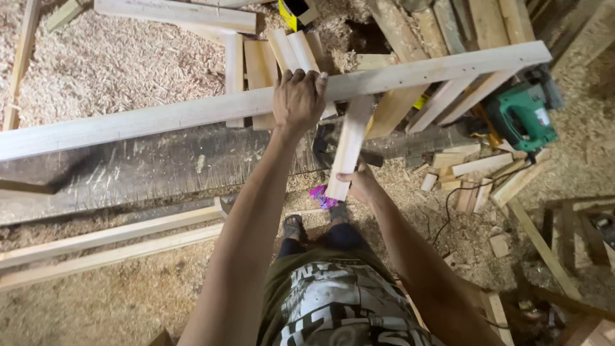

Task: The person hammers nails into a long wooden rail resting on a workbench, positioning small nails with one hand and driving them in with a hammer held in the other. They repeatedly reposition the rail and hammer nails at different points along it, occasionally steadying the wood with their free hand.

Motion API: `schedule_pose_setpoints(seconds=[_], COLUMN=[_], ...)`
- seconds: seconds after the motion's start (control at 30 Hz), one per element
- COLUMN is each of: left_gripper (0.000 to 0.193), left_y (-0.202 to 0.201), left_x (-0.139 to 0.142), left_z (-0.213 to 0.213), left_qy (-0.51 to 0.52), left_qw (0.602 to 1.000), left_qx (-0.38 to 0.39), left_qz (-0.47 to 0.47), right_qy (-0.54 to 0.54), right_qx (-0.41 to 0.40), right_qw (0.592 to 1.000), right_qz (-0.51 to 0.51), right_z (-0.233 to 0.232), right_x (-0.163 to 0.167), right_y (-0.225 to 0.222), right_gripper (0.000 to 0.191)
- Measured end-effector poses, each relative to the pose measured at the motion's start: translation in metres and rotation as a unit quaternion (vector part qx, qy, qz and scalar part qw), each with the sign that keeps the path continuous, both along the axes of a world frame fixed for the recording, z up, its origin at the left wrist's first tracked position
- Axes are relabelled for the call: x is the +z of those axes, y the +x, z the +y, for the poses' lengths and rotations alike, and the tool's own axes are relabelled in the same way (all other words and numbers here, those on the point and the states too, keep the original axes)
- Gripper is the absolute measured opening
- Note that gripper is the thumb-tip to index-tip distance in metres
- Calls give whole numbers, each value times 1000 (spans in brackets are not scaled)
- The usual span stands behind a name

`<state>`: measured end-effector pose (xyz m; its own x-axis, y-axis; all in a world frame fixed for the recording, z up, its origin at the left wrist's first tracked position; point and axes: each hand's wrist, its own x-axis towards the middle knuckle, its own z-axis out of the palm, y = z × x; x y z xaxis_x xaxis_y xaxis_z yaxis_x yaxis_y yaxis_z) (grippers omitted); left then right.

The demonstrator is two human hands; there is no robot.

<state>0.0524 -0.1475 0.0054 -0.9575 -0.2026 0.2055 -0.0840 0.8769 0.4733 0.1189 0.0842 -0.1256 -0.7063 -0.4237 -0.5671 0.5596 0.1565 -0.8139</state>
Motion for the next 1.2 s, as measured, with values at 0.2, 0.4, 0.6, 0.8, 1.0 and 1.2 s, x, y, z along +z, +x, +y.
schedule_pose_setpoints(seconds=[0.2, 0.4, 0.6, 0.8, 1.0, 1.2], left_gripper=[48, 38, 43, 75, 75, 76], left_y=[4, 1, 5, 1, 7, 4], left_x=[3, 5, -13, -11, 23, 41], left_z=[5, 1, -2, 10, 13, 20], left_qy=[17, -7, 23, 91, -70, -94], left_qw=[999, 1000, 999, 988, 993, 985], left_qx=[-2, -24, -15, -122, -15, -19], left_qz=[47, 0, -35, -14, -88, -141], right_qy=[150, 159, 25, -47, -96, -21], right_qx=[-16, 13, 5, 14, -6, -19], right_qw=[969, 930, 949, 943, 951, 940], right_qz=[198, 330, 314, 330, 295, 340], right_z=[25, 31, 2, -14, -22, -36], right_x=[19, 41, 46, 49, 40, 44], right_y=[-12, -62, -78, -90, -101, -112], right_gripper=[58, 31, 36, 47, 66, 58])
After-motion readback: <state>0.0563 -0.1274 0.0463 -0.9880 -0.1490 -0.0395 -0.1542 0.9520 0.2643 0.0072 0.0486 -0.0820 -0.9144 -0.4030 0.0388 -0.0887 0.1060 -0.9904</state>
